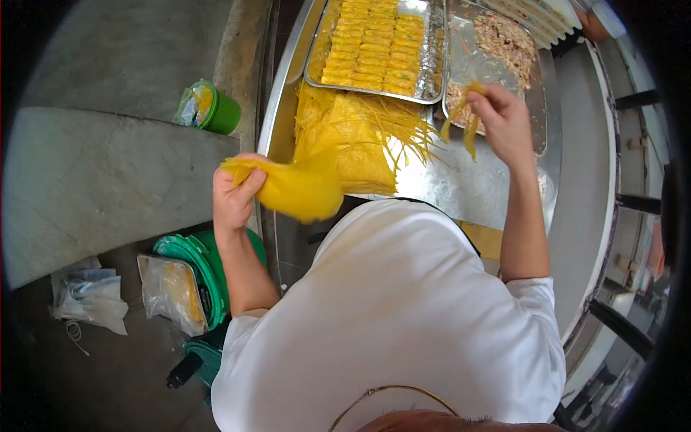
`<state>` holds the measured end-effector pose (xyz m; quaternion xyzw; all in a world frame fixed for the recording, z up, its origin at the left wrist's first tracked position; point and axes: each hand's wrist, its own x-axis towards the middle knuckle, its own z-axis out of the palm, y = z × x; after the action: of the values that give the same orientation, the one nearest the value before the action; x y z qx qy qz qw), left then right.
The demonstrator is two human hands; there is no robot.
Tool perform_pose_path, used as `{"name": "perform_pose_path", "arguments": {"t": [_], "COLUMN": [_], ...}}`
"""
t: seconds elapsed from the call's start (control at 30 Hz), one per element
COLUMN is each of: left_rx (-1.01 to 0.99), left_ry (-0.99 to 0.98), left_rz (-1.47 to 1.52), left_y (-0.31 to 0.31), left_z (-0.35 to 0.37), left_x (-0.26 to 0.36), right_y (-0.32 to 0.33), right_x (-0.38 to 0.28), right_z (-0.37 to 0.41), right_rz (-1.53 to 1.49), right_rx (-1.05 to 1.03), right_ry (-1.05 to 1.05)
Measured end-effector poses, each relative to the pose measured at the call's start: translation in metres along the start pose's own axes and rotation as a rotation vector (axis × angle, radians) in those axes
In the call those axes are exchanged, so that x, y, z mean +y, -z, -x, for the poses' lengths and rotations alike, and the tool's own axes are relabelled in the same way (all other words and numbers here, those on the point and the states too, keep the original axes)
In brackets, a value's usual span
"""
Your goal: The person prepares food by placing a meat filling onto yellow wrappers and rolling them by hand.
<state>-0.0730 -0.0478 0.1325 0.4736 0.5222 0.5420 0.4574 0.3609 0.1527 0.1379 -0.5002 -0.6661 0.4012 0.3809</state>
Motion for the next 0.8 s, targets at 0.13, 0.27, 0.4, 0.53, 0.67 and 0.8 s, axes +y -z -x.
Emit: {"name": "perform_pose_path", "arguments": {"t": [0.13,0.27,0.4,0.53,0.67,0.8], "left_rx": [-0.069,-0.09,-0.083,-0.109,-0.147,-0.228], "left_ry": [0.017,0.091,0.146,0.17,-0.066,-0.004], "left_rz": [0.202,0.191,0.093,-0.095,-0.43,-0.308], "left_y": [0.001,-0.004,-0.015,-0.029,-0.029,-0.049], "left_z": [0.019,0.021,0.013,-0.007,-0.029,-0.051], "left_x": [0.002,-0.009,-0.026,-0.045,-0.063,-0.052], "right_y": [-0.042,-0.094,-0.175,-0.261,-0.243,-0.179], "right_x": [-0.009,-0.028,-0.029,0.001,-0.021,-0.021], "right_z": [-0.018,-0.04,-0.078,-0.116,-0.111,-0.083], "right_rz": [0.231,0.355,0.609,0.724,0.559,0.098], "right_rx": [-0.14,-0.343,-0.514,-0.603,-0.502,-0.592], "right_ry": [0.187,0.141,0.303,0.333,0.323,-0.067]}}
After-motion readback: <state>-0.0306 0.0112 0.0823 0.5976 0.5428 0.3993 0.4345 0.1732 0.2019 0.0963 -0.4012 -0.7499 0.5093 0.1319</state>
